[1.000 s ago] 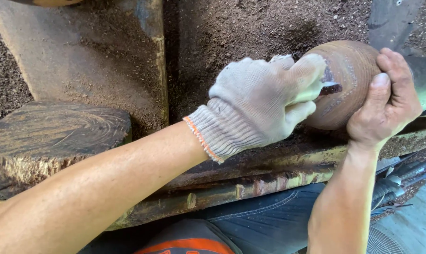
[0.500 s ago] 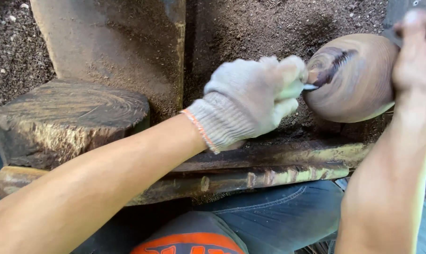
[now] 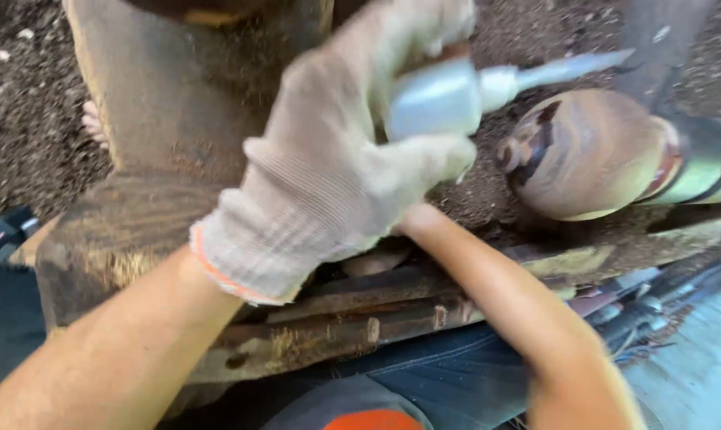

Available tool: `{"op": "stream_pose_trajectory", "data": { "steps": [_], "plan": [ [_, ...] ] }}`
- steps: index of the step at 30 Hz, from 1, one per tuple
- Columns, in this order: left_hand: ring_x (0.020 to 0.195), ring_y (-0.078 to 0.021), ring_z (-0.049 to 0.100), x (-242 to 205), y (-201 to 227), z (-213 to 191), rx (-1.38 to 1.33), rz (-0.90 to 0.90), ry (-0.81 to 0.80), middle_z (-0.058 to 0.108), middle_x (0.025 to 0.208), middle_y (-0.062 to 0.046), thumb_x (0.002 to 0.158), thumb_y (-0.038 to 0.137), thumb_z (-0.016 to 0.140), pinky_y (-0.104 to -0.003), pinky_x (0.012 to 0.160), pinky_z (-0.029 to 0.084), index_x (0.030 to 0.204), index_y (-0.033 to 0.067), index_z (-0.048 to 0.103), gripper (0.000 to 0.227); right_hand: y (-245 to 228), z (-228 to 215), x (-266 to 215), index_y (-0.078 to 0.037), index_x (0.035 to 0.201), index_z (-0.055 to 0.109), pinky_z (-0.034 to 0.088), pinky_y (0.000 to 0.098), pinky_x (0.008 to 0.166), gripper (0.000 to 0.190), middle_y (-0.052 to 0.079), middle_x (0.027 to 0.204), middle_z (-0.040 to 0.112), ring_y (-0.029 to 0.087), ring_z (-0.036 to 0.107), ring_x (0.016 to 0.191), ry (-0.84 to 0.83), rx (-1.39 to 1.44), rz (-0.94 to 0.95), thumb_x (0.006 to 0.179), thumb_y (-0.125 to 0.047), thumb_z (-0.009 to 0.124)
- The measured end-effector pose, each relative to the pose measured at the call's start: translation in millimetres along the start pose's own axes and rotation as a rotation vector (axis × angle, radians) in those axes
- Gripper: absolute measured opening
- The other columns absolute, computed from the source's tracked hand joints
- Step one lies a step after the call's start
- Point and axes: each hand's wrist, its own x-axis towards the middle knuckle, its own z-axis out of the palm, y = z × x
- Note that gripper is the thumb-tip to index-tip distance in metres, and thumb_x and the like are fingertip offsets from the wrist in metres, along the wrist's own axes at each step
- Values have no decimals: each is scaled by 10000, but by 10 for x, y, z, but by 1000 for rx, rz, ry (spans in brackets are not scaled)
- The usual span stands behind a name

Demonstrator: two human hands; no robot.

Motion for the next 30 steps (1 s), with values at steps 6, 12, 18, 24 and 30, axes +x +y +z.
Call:
{"op": "stream_pose_trajectory", "data": {
  "steps": [6,12,18,24,30],
  "plan": [
    [1248,-278,665,6,-187,65,112,113,11,647,1351,-162,808,89,811,-369,1075,539,1394,7,516,661,-89,-75,-175,-92,1257,666,503,457,988,477,154,1264,659,338,636,1139,113,-83,-8,787,-175,675],
    [1106,-301,744,74,-34,-71,213,23,-7,723,1269,-104,855,189,795,-384,943,599,1385,112,579,577,-320,-245,-451,-90,1287,632,456,481,1051,655,162,1314,608,374,565,1228,246,-187,-86,645,-136,756],
    [1106,-285,754,86,-188,-20,226,123,43,707,1310,-124,888,210,767,-367,957,621,1424,110,558,584,-268,-1245,-1080,-96,1297,612,429,488,1098,800,164,1356,582,381,527,1297,321,-416,-51,521,-99,805],
    [1098,-324,730,99,-52,-99,309,141,47,699,1278,-155,833,222,785,-398,946,590,1387,87,563,612,303,-1906,-545,-131,1294,614,472,487,1060,776,133,1269,648,328,586,1248,11,-782,174,564,-254,849],
    [1043,-289,751,77,23,-98,260,71,-35,727,1184,-125,839,210,751,-390,905,603,1347,98,568,552,-76,-1799,-639,-105,1236,674,502,423,1118,641,128,1296,690,292,627,1255,-294,-693,472,703,-419,843]
  ]
}}
